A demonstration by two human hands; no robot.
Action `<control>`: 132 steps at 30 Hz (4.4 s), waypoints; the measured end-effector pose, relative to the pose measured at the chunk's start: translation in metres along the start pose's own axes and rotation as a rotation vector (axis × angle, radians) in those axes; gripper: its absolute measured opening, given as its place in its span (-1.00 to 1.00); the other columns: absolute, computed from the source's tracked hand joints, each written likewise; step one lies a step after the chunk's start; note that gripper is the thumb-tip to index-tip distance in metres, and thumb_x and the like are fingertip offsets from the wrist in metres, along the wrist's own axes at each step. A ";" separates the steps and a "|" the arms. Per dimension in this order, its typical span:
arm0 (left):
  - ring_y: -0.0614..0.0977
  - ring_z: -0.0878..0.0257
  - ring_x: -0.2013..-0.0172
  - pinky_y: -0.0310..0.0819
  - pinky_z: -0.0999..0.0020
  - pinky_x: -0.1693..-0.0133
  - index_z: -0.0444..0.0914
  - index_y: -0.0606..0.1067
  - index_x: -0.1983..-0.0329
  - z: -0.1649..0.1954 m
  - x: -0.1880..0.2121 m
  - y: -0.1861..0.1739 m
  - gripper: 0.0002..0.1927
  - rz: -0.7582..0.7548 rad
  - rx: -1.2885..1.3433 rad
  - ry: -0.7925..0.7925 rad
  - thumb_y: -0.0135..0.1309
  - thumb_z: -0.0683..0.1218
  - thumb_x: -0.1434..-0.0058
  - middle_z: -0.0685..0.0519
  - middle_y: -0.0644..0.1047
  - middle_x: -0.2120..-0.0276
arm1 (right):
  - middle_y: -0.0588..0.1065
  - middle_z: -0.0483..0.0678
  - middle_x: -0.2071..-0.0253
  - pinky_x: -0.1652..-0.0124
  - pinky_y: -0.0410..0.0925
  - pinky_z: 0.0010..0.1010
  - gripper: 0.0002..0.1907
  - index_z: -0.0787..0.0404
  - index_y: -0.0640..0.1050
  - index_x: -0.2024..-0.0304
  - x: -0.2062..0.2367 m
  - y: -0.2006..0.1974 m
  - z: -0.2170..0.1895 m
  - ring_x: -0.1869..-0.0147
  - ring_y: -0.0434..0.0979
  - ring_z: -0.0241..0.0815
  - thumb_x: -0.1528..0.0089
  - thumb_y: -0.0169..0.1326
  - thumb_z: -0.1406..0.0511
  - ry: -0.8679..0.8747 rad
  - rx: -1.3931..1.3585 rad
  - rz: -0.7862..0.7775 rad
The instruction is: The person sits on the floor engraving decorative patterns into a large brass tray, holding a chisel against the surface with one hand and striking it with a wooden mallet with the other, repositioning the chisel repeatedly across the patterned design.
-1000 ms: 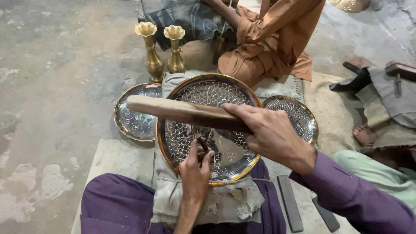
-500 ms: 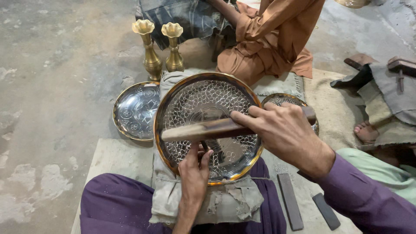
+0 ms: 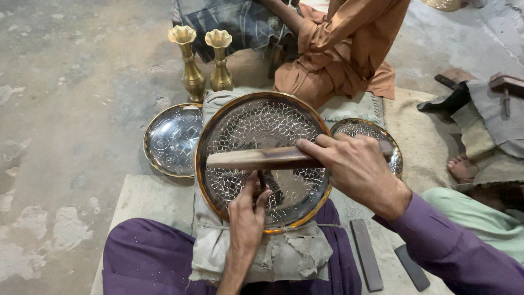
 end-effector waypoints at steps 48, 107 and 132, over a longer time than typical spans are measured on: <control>0.71 0.07 0.26 0.58 0.11 0.18 0.01 0.48 -0.27 0.066 -0.036 0.027 -0.50 -0.940 -0.368 0.514 0.05 -0.16 -0.24 -0.01 0.66 0.12 | 0.51 0.01 0.19 0.29 0.44 -0.21 -0.55 0.22 0.50 0.01 0.192 0.155 0.010 0.26 0.59 -0.09 -0.02 0.08 0.53 0.728 -0.625 0.296; 0.71 0.06 0.20 0.60 0.12 0.19 -0.11 0.43 -0.26 0.061 -0.039 0.015 -0.47 -0.790 -0.308 0.452 0.16 -0.18 -0.19 -0.01 0.68 0.14 | 0.55 0.13 0.13 0.18 0.45 -0.12 -0.48 0.15 0.47 -0.08 0.192 0.143 0.021 0.10 0.62 0.13 -0.04 0.16 0.46 0.821 -0.759 0.071; 0.72 0.08 0.25 0.61 0.15 0.19 -0.08 0.51 -0.23 0.062 -0.026 0.023 -0.54 -0.921 -0.212 0.554 0.02 -0.22 -0.25 -0.02 0.67 0.07 | 0.52 0.03 0.35 0.32 0.43 -0.30 -0.58 0.25 0.47 -0.04 0.247 0.187 0.015 0.34 0.55 -0.12 -0.13 0.25 0.41 0.895 -0.794 0.474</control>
Point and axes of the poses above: each hand's wrist, its own x-axis away from the middle knuckle, its own y-axis out of the palm, z = x × y, the point moved 9 cm from there along -x, towards the middle knuckle
